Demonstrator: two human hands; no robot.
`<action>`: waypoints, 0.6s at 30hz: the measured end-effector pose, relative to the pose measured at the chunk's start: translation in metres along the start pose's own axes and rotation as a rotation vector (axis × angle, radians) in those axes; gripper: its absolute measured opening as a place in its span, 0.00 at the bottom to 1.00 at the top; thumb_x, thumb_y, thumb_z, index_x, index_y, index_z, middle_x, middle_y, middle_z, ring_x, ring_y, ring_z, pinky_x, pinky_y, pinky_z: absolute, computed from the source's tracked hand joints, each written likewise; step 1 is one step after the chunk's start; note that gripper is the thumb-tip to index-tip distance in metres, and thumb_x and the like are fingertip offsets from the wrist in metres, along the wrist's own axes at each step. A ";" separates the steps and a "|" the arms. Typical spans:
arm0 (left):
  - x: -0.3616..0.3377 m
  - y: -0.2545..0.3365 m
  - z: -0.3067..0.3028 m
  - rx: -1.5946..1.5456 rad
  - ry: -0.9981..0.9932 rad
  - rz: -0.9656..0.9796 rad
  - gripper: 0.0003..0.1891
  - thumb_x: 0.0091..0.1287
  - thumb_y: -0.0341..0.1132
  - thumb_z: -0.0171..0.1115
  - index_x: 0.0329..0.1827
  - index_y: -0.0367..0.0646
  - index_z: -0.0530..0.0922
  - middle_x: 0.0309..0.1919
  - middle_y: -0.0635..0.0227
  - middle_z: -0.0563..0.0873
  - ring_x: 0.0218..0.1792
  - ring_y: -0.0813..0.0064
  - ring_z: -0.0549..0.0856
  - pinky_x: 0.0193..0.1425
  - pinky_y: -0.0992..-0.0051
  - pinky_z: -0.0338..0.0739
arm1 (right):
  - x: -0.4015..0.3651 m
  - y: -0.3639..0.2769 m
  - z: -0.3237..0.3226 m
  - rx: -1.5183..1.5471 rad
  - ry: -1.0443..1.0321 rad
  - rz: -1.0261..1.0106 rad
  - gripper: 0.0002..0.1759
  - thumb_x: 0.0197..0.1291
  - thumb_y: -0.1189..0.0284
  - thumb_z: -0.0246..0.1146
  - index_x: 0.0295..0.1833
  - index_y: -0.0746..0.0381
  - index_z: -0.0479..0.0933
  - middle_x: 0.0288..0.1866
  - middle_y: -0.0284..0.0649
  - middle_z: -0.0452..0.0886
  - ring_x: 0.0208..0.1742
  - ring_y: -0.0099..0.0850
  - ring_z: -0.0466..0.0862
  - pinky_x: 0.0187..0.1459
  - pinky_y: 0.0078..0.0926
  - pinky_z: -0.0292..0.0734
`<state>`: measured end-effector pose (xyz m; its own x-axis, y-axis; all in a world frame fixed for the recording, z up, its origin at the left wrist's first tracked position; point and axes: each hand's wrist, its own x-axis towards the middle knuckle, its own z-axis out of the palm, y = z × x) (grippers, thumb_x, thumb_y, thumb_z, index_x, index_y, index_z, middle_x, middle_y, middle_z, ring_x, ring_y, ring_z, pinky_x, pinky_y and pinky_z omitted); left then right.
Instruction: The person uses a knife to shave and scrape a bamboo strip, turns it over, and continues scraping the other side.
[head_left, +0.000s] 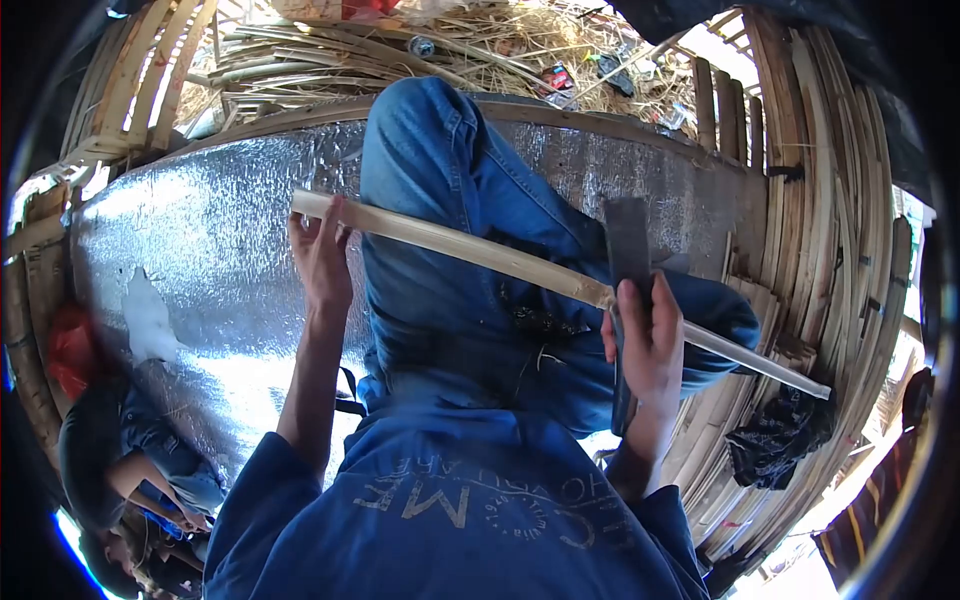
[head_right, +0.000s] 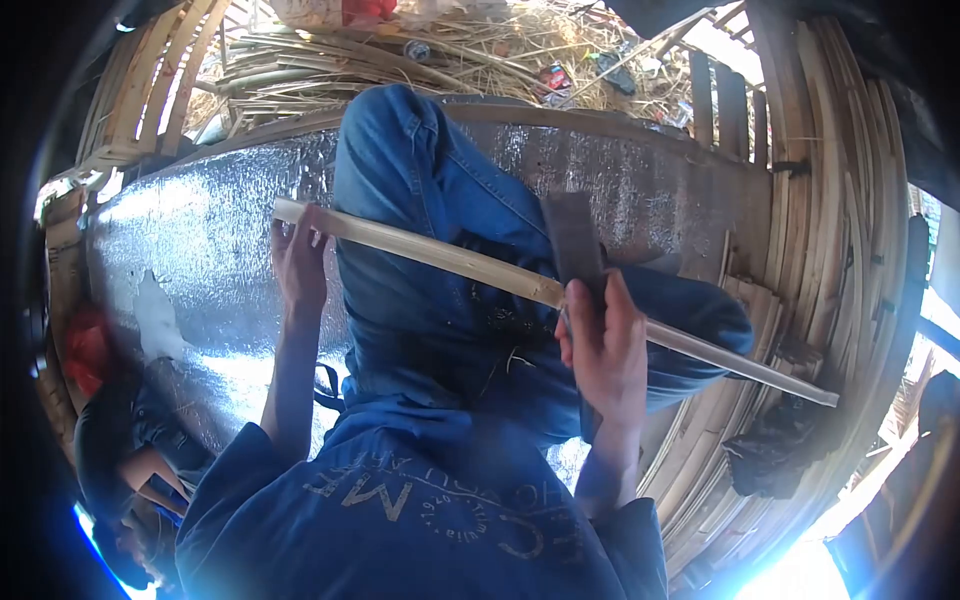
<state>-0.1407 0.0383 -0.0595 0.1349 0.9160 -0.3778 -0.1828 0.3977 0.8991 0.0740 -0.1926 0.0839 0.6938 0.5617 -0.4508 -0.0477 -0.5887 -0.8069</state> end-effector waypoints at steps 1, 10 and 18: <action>0.004 0.001 0.004 0.029 0.004 0.026 0.27 0.66 0.34 0.65 0.63 0.41 0.61 0.43 0.65 0.81 0.48 0.74 0.80 0.57 0.66 0.73 | -0.008 -0.004 -0.004 -0.082 -0.052 0.012 0.13 0.72 0.66 0.55 0.38 0.65 0.67 0.18 0.35 0.74 0.16 0.21 0.75 0.18 0.20 0.67; -0.034 0.005 0.032 0.681 0.216 0.894 0.37 0.64 0.37 0.68 0.70 0.38 0.55 0.57 0.57 0.73 0.60 0.60 0.73 0.63 0.56 0.68 | -0.030 0.028 -0.008 -0.292 -0.137 0.066 0.13 0.71 0.69 0.55 0.37 0.66 0.66 0.17 0.43 0.76 0.18 0.34 0.82 0.19 0.29 0.71; -0.066 0.008 0.102 1.075 -1.001 0.990 0.21 0.54 0.41 0.73 0.50 0.49 0.81 0.44 0.69 0.83 0.44 0.66 0.81 0.53 0.65 0.73 | -0.045 0.042 0.020 0.020 0.025 0.164 0.13 0.71 0.67 0.55 0.36 0.64 0.66 0.17 0.36 0.76 0.15 0.21 0.75 0.18 0.21 0.68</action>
<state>-0.0519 -0.0243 -0.0050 0.9433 0.2262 0.2431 0.0475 -0.8166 0.5753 0.0259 -0.2309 0.0632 0.6935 0.4441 -0.5672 -0.1755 -0.6595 -0.7309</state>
